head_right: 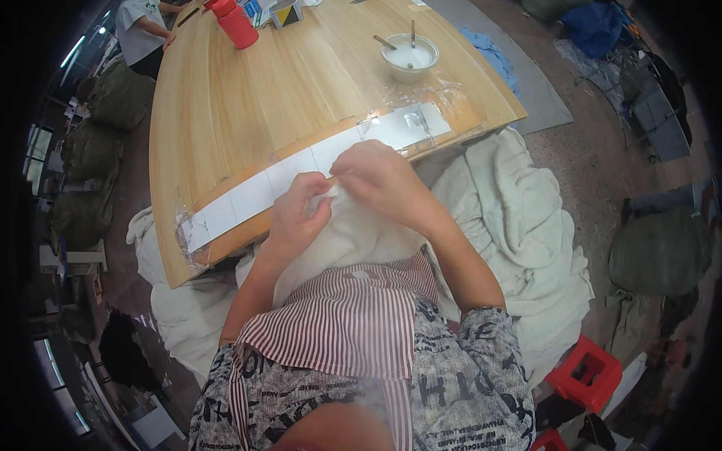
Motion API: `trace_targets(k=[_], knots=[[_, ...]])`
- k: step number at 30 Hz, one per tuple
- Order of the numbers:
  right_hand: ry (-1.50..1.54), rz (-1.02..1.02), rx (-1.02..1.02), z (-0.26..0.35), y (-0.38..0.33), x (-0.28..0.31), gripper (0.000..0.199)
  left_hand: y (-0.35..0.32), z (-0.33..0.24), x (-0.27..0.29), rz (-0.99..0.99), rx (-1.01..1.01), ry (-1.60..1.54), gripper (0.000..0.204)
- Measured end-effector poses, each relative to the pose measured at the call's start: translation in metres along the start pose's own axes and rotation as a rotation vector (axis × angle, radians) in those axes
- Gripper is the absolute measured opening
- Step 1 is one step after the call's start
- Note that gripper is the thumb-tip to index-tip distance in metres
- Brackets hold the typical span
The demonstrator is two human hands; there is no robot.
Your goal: Applying glue or adhesive to the folded edges of a knit garment using a brush and a template on a table.
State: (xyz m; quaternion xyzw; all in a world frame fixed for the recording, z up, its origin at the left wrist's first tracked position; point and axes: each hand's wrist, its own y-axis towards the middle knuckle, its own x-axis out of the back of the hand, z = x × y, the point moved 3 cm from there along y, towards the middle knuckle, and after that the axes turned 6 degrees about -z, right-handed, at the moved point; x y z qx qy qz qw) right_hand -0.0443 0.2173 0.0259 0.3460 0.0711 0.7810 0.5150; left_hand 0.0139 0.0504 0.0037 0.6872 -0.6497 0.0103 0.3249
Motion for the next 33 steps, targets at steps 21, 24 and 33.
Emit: trace_targets(k=[21, 24, 33], knots=[[-0.186, -0.287, -0.202, -0.003, 0.010, 0.013, 0.006, -0.109, 0.056, 0.025, 0.283, 0.439, 0.308, 0.060], [0.030, -0.121, -0.134, 0.046, 0.010, 0.001, 0.004, -0.084, 0.073, 0.008, 0.472, 0.691, 0.403, 0.060], [0.805, -0.361, 0.512, 0.165, 0.038, 0.100, 0.013, -0.001, -0.013, 0.076, 0.021, 0.424, -0.324, 0.038]])
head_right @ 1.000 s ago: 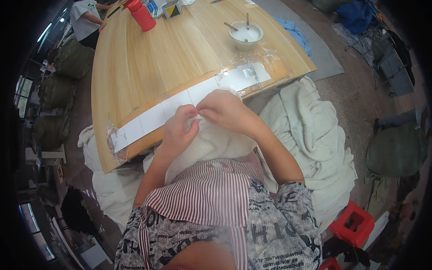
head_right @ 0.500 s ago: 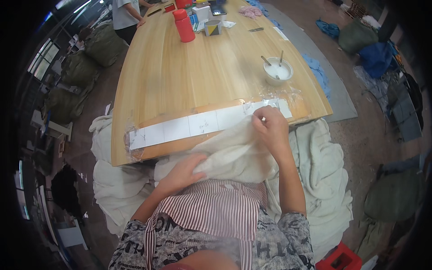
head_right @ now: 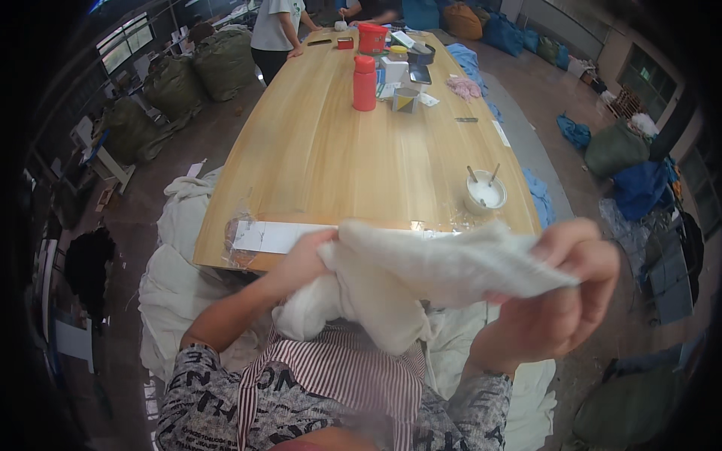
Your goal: Applying glue or adhesive to the folded edges of a knit garment using a brush and a template on a table.
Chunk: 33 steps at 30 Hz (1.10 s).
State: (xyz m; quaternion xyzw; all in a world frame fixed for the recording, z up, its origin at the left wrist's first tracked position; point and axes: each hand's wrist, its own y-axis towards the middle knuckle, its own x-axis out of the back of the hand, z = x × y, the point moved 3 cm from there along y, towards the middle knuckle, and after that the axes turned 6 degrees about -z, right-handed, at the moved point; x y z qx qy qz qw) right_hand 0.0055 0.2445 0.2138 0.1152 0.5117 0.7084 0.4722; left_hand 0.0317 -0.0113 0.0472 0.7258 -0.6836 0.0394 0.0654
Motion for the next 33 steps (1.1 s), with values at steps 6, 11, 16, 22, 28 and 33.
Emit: trace_targets(k=[6, 11, 16, 22, 28, 33], knots=[[-0.087, -0.092, 0.190, -0.052, 0.093, 0.022, 0.020, 0.106, -0.132, 0.091, -0.740, -0.711, 0.213, 0.021], [0.057, -0.084, 0.147, -0.089, 0.095, 0.034, 0.016, 0.138, -0.123, 0.113, -1.079, -1.227, 0.266, 0.049], [-0.358, 0.100, -0.029, -0.116, 0.017, 0.040, 0.004, 0.162, 0.083, 0.164, -0.509, -0.714, 1.566, 0.043], [-0.796, 0.310, -0.420, -0.194, -0.118, 0.108, 0.008, 0.104, 0.123, 0.217, -0.634, 0.028, 0.986, 0.018], [-0.814, 0.195, -0.538, -0.234, -0.167, 0.125, 0.007, 0.147, 0.104, 0.170, -0.478, 0.017, 0.477, 0.017], [-0.795, 0.134, -0.582, -0.237, -0.164, 0.127, 0.006, 0.210, 0.097, 0.128, -0.496, 0.017, 0.977, 0.030]])
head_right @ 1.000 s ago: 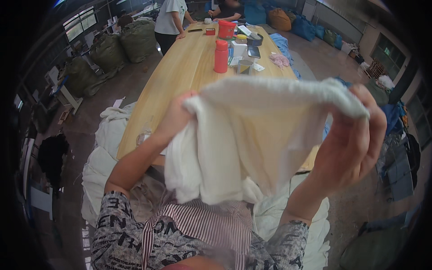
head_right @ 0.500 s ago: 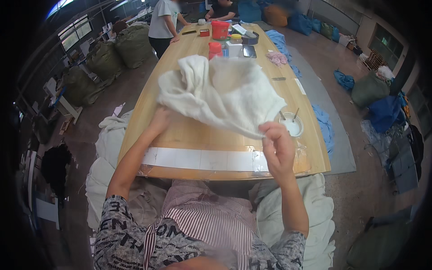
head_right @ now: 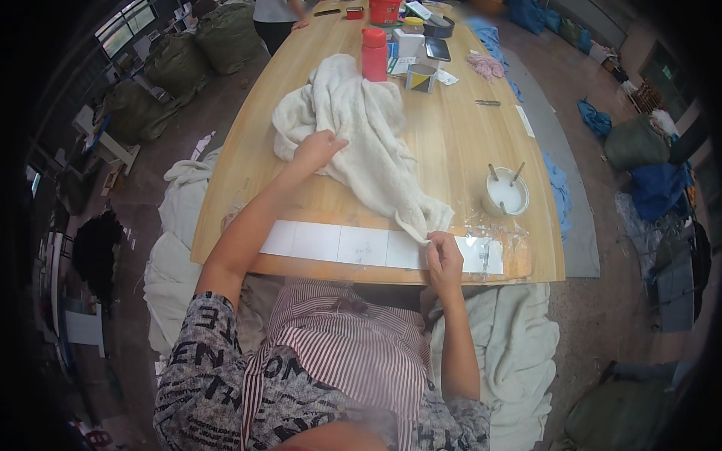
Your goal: Applying glue or adhesive to the folded edges of a knit garment using a brush and a template on a table.
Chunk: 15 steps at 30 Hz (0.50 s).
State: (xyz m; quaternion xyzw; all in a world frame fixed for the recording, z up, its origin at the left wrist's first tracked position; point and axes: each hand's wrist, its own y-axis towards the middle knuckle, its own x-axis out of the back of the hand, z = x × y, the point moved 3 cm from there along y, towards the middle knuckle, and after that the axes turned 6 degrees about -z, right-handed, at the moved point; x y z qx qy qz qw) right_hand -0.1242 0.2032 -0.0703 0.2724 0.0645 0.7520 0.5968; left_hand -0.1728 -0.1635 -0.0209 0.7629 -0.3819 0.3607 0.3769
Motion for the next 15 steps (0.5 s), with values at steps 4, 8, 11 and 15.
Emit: trace_targets(k=[4, 8, 11, 15], knots=[[0.070, -0.040, -0.069, -0.007, -0.003, 0.001, 0.007, -0.003, -0.013, -0.008, 0.056, -0.100, 0.214, 0.031], [0.111, -0.044, -0.090, -0.010, -0.006, 0.000, 0.007, -0.015, 0.043, -0.003, 0.500, 0.471, -0.588, 0.020], [0.130, -0.051, -0.100, -0.013, -0.006, 0.001, 0.007, -0.035, 0.063, 0.009, 0.589, 0.552, -1.006, 0.015], [0.119, -0.043, -0.089, -0.010, -0.004, 0.002, 0.007, -0.056, 0.079, 0.040, 0.581, 0.267, -0.702, 0.018]])
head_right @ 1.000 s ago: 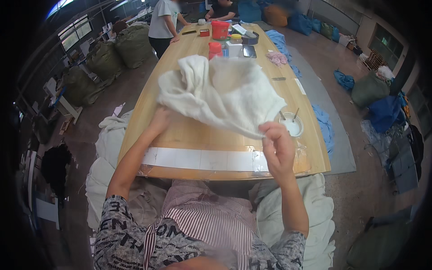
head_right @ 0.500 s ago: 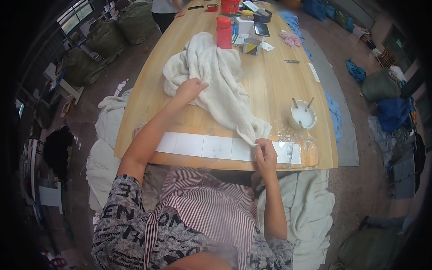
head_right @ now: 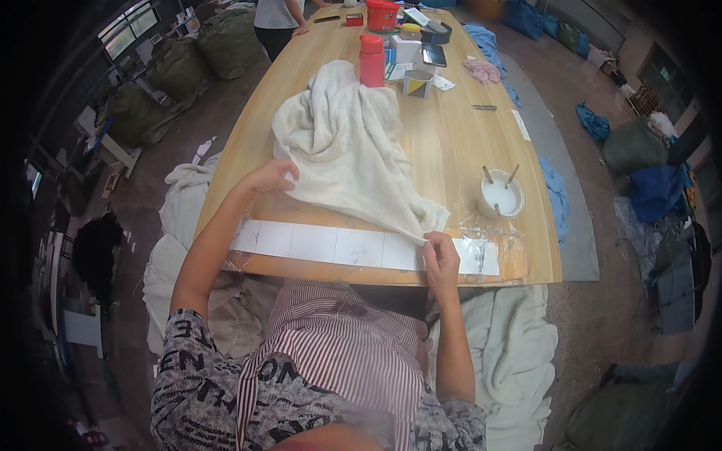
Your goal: Applying glue or adhesive to the folded edges of a knit garment using a brush and a template on a table.
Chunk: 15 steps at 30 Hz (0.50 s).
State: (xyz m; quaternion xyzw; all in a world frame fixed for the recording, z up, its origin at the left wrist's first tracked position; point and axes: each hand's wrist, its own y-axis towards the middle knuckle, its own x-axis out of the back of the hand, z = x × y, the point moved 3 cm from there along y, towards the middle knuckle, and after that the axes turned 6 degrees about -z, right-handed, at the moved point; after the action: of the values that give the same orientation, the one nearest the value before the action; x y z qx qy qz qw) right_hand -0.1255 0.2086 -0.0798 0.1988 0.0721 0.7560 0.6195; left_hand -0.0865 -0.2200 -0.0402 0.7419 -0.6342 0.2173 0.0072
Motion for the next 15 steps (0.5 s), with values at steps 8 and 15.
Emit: trace_targets(k=[8, 15], knots=[[-0.200, -0.137, 0.381, 0.060, 0.019, 0.022, 0.008, -0.056, -0.004, 0.026, -0.120, 0.052, -0.043, 0.019], [-0.464, 0.118, 0.457, 0.037, -0.012, 0.020, 0.017, -0.089, 0.017, 0.041, 0.019, -0.024, -0.271, 0.026]])
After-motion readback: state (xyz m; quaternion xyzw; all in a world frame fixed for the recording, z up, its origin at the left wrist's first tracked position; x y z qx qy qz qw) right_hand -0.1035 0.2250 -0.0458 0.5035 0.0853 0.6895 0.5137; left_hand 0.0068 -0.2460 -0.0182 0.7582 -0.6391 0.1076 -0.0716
